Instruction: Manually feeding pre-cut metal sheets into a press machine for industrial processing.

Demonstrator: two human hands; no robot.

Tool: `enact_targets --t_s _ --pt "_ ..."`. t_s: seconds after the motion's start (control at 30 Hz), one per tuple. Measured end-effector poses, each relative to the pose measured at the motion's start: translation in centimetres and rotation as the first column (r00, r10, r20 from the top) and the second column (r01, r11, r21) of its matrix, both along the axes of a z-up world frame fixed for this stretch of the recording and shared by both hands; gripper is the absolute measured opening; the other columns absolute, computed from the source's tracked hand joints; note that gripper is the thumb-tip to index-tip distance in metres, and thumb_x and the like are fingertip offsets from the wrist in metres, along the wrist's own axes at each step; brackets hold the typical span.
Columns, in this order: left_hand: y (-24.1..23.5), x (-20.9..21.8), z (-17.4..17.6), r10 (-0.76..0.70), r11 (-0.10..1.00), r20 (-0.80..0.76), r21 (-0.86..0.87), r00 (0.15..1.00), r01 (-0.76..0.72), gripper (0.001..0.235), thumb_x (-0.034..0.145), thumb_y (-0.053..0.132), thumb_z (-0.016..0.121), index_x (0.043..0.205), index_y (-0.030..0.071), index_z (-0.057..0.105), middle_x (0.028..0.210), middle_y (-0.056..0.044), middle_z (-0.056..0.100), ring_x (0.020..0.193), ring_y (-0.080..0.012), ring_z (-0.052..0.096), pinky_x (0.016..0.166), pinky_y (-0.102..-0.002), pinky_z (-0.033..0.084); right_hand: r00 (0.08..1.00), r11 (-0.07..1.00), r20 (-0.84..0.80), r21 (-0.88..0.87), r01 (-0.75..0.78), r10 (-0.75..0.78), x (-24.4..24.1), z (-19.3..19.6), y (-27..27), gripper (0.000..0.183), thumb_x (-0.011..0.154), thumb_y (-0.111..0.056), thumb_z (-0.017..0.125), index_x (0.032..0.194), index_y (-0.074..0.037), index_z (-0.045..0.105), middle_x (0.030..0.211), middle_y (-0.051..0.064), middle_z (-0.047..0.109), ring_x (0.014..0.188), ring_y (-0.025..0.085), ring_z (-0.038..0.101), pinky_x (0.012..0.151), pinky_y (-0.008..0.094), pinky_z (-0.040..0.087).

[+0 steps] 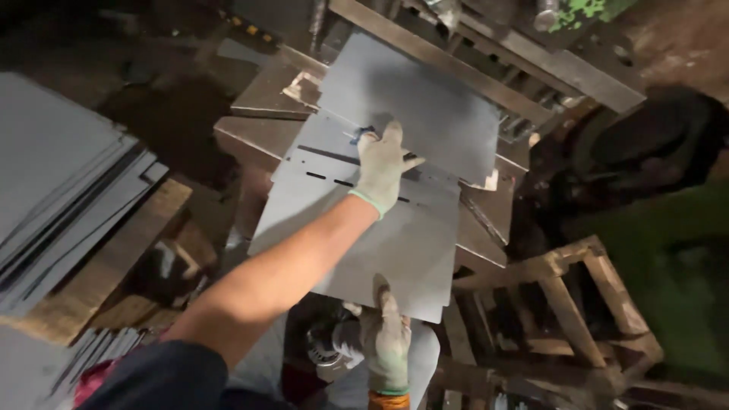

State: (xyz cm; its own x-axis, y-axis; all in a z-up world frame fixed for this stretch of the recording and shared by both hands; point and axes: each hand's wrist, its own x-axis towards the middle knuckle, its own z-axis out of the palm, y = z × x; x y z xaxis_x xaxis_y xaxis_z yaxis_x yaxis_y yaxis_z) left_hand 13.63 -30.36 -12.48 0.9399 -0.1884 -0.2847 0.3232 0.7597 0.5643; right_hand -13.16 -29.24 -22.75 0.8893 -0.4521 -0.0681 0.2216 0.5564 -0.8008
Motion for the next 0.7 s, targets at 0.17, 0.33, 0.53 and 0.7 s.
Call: enact_targets --t_s 0.17,0.33,0.53,0.7 --pt "-0.2 1.2 -0.2 0.008 0.998 0.026 0.056 1.000 -0.009 0.040 0.096 0.022 0.060 0.120 0.001 0.036 0.103 -0.010 0.051 0.088 -0.0249 0.060 0.076 -0.048 0.064 0.997 0.997 -0.026 -0.010 0.077 -0.077 -0.9 -0.4 0.5 0.040 0.097 -0.013 0.054 0.125 0.014 0.060 0.123 0.019 0.068 0.097 0.027 0.071 0.072 0.047 0.064" --pt "-0.8 1.1 -1.4 0.009 0.998 0.044 0.060 0.999 -0.011 0.041 0.095 0.025 0.062 0.119 -0.001 0.040 0.101 -0.011 0.053 0.085 -0.0231 0.059 0.076 -0.045 0.064 0.989 0.994 0.109 -0.058 -0.090 0.096 -2.7 1.3 0.6 0.039 0.105 -0.013 0.053 0.135 0.012 0.055 0.115 0.020 0.067 0.090 0.027 0.068 0.077 0.043 0.061" --pt "7.9 -0.7 2.4 -0.419 0.803 0.295 0.562 0.859 0.199 0.053 0.089 0.047 0.067 0.113 0.001 0.063 0.102 -0.008 0.067 0.088 -0.0186 0.063 0.082 -0.039 0.055 0.972 0.972 -0.175 -0.146 -0.182 0.155 -3.5 0.2 -5.8 0.044 0.096 -0.014 0.055 0.136 0.005 0.050 0.122 0.015 0.066 0.096 0.022 0.069 0.085 0.043 0.055" --pt "19.2 -2.0 5.4 -0.944 0.080 0.026 0.985 0.328 0.152 0.053 0.083 0.047 0.074 0.107 -0.001 0.077 0.087 -0.009 0.074 0.077 -0.0146 0.066 0.068 -0.031 0.052 0.928 0.856 -0.327 -0.412 -0.311 0.180 -0.4 3.9 -9.0 0.059 0.100 -0.032 0.048 0.152 -0.008 0.035 0.146 0.010 0.054 0.123 0.013 0.058 0.104 0.033 0.047"
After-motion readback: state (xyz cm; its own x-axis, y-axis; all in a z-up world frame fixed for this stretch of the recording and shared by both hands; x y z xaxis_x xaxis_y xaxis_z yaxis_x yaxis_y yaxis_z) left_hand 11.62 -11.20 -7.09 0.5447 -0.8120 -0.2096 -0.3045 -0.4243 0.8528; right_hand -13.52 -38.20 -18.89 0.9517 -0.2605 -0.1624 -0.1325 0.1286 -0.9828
